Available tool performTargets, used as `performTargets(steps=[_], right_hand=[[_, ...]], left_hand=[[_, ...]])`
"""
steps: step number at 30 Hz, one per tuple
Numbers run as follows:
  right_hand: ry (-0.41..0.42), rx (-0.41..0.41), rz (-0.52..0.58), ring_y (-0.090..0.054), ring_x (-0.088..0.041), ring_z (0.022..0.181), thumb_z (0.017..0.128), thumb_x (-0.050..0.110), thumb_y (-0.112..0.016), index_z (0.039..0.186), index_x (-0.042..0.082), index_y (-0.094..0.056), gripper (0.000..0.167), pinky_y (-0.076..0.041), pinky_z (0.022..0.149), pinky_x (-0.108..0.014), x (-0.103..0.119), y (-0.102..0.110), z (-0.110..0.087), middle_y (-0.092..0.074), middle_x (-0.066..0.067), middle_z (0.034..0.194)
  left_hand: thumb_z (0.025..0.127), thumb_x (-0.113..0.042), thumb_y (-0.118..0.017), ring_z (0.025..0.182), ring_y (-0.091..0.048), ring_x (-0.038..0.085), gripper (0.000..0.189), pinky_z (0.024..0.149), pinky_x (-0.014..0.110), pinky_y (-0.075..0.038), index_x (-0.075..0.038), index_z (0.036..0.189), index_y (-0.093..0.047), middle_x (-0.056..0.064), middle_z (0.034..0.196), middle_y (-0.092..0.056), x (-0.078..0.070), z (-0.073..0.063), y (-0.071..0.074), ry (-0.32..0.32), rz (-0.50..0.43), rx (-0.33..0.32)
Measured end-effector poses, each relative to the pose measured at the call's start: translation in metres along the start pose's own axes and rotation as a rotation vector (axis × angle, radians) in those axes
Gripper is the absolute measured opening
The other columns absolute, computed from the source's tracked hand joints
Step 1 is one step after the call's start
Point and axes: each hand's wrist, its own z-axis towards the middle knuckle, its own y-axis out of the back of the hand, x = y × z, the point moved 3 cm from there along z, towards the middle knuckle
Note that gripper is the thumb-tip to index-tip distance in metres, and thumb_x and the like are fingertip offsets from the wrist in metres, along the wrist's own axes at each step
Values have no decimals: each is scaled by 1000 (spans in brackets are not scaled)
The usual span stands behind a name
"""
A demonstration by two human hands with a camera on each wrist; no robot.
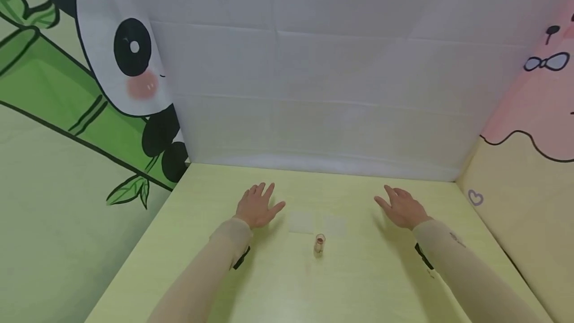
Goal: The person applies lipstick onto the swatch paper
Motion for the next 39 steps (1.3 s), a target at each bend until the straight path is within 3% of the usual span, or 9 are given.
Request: performTargets(steps=[4, 12, 23, 32, 39], right_hand=[[14, -3, 16, -27, -50, 129, 98, 61, -26, 147, -4, -26, 82, -29, 94, -66, 8, -2, -2, -32, -32, 142], [45, -8, 22, -29, -49, 129, 99, 56, -31, 145, -5, -29, 76, -32, 93, -65, 23, -6, -6, -34, -32, 141], [100, -17, 9, -37, -49, 122, 96, 42, -54, 145, 0, -29, 69, -40, 86, -62, 35, -21, -11, -37, -30, 138], [166, -21, 26, -48, -41, 116, 93, 25, -62, 143, -1, -34, 63, -46, 84, -54, 54, -35, -18, -42, -24, 135], [191, -12, 71, -57, -31, 102, 90, 23, -67, 140, 1, -38, 62, -49, 81, -46, 75, -47, -27, -49, -20, 126]], left_hand=[[94, -64, -36, 132, -30, 41, 78, 106, 52, -24, -9, 149, -32, 20, 146, -35, -4, 0, -3, -21, -2, -15], [92, -68, -31, 134, -29, 36, 82, 108, 47, -23, -10, 150, -28, 19, 147, -33, -13, -3, -11, -32, -35, 14], [93, -68, -31, 134, -30, 36, 80, 105, 49, -26, -13, 151, -28, 16, 147, -33, -29, -13, -17, -42, -121, 12], [97, -56, -38, 132, -34, 30, 68, 103, 46, -32, -9, 146, -38, 13, 144, -38, -44, -26, -17, -113, -226, -58], [98, -50, -44, 129, -39, 26, 59, 101, 44, -36, -9, 140, -47, 11, 140, -44, -52, -32, -18, -105, -326, -78]])
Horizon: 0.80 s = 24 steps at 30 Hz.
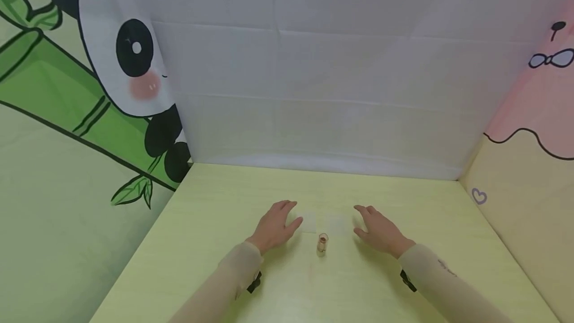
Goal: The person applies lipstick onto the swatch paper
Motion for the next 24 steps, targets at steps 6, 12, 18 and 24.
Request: performTargets(steps=[6, 12, 18, 24], right_hand=[[5, 31, 59, -60, -20, 87, 87, 21, -71, 137, 5, -44, 59, -50, 72, -37, 16, -16, -3, -55, -12, 114], [19, 41, 157, -48, -11, 71, 84, 17, -73, 128, 6, -54, 50, -44, 61, -28, 30, -31, -6, -55, -6, 109], [95, 41, 176, -47, -9, 67, 80, 16, -76, 125, 4, -56, 50, -44, 62, -28, 36, -39, -6, -56, -7, 105], [133, 56, 223, -48, -10, 68, 79, 20, -79, 125, 5, -55, 53, -45, 63, -29, 41, -40, -5, -56, -7, 104]], left_hand=[[98, -43, -47, 120, -49, 25, 49, 97, 43, -39, -8, 132, -55, 8, 130, -53, -10, -5, -1, -21, -70, -13], [101, -41, -41, 112, -55, 23, 47, 92, 41, -44, -8, 131, -56, 6, 126, -57, -23, -10, -2, -56, -152, 22], [102, -25, -39, 110, -56, 21, 38, 92, 39, -43, -7, 130, -56, 5, 125, -57, -37, -10, -7, -100, -187, 30], [92, -21, -48, 109, -56, 20, 42, 90, 37, -45, -9, 131, -56, 2, 125, -57, -45, -12, -15, -155, -205, 38]])
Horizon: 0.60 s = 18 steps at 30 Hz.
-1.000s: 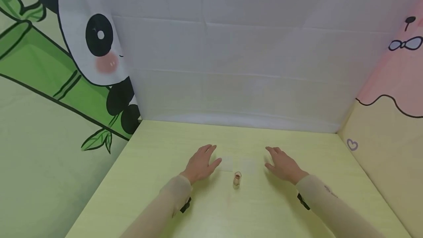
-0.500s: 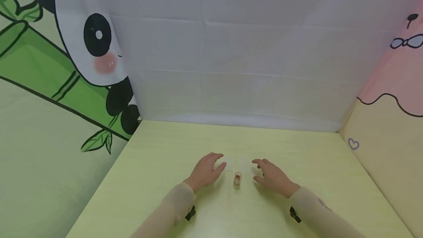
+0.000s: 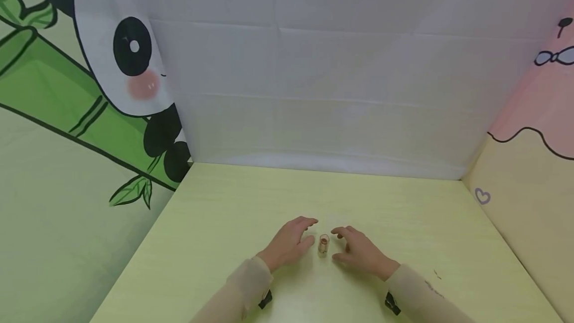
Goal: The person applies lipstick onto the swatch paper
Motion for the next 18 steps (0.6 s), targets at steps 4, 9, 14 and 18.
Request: performTargets(steps=[4, 9, 14, 18], right_hand=[[20, -5, 33, -49, -10, 70, 78, 22, -80, 124, 6, -56, 54, -45, 64, -28, 2, -3, 2, -57, -6, 103], [45, -1, 138, -52, -7, 67, 79, 25, -80, 121, 6, -57, 52, -47, 63, -26, 4, -7, 3, -57, -8, 104], [52, -6, 206, -53, -8, 64, 82, 27, -77, 113, 8, -61, 40, -47, 60, -25, 6, -8, 6, -59, -4, 102], [39, -13, 223, -53, -10, 66, 81, 23, -78, 106, 10, -63, 32, -47, 59, -25, 3, -8, 9, -59, 0, 98]], left_hand=[[89, -26, -57, 101, -59, 22, 43, 83, 35, -48, -12, 129, -57, 4, 123, -58, -6, 0, -6, -13, -61, -13], [88, -32, -60, 97, -60, 20, 43, 79, 33, -48, -10, 126, -60, 3, 119, -61, -10, 3, -15, -29, -83, -29], [83, -33, -68, 96, -58, 14, 50, 78, 30, -48, -8, 125, -61, -1, 116, -62, -11, 7, -23, -48, -44, -23], [81, -33, -73, 91, -58, 11, 49, 76, 27, -47, -8, 122, -62, -4, 110, -63, -13, 13, -25, -66, -5, -39]])
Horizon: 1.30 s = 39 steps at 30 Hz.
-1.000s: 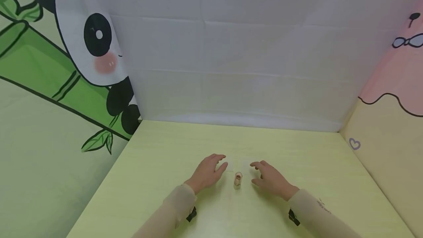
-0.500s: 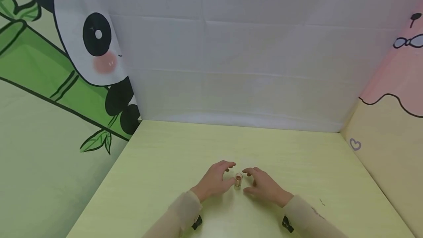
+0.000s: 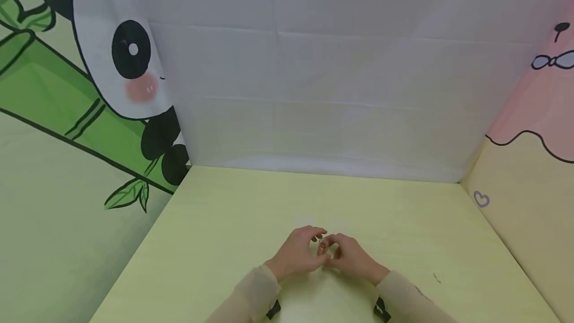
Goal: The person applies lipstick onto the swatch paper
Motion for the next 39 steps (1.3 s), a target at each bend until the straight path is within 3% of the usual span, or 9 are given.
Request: performTargets(steps=[5, 11, 24, 39], right_hand=[[2, -18, 18, -55, -10, 67, 81, 18, -78, 105, 9, -63, 30, -47, 59, -25, -6, -3, 2, -61, 0, 97], [-9, -16, 31, -55, -11, 67, 81, 13, -77, 108, 5, -64, 31, -47, 58, -25, -8, -3, 3, -62, 0, 96], [-26, 18, 76, -56, -9, 63, 83, 15, -75, 95, 11, -67, 15, -47, 53, -25, -5, -5, 5, -64, 6, 85], [-9, 17, 64, -59, -8, 68, 85, 15, -73, 95, 13, -66, 12, -49, 58, -25, -3, -6, 5, -66, 6, 91]], left_hand=[[80, -28, -75, 84, -58, 11, 38, 72, 22, -46, -9, 111, -66, -5, 102, -64, -2, 2, -2, -16, 4, -19], [79, -24, -78, 81, -58, 10, 22, 70, 18, -45, -16, 96, -67, -13, 91, -61, -2, 4, -5, 3, -38, 3], [79, -12, -76, 78, -58, 8, 12, 69, 16, -45, -14, 88, -68, -12, 84, -61, -6, 7, -4, -13, -28, -2], [80, -7, -75, 78, -58, 5, 11, 70, 17, -47, -11, 88, -68, -8, 85, -64, -12, 5, 6, -48, -80, -12]])
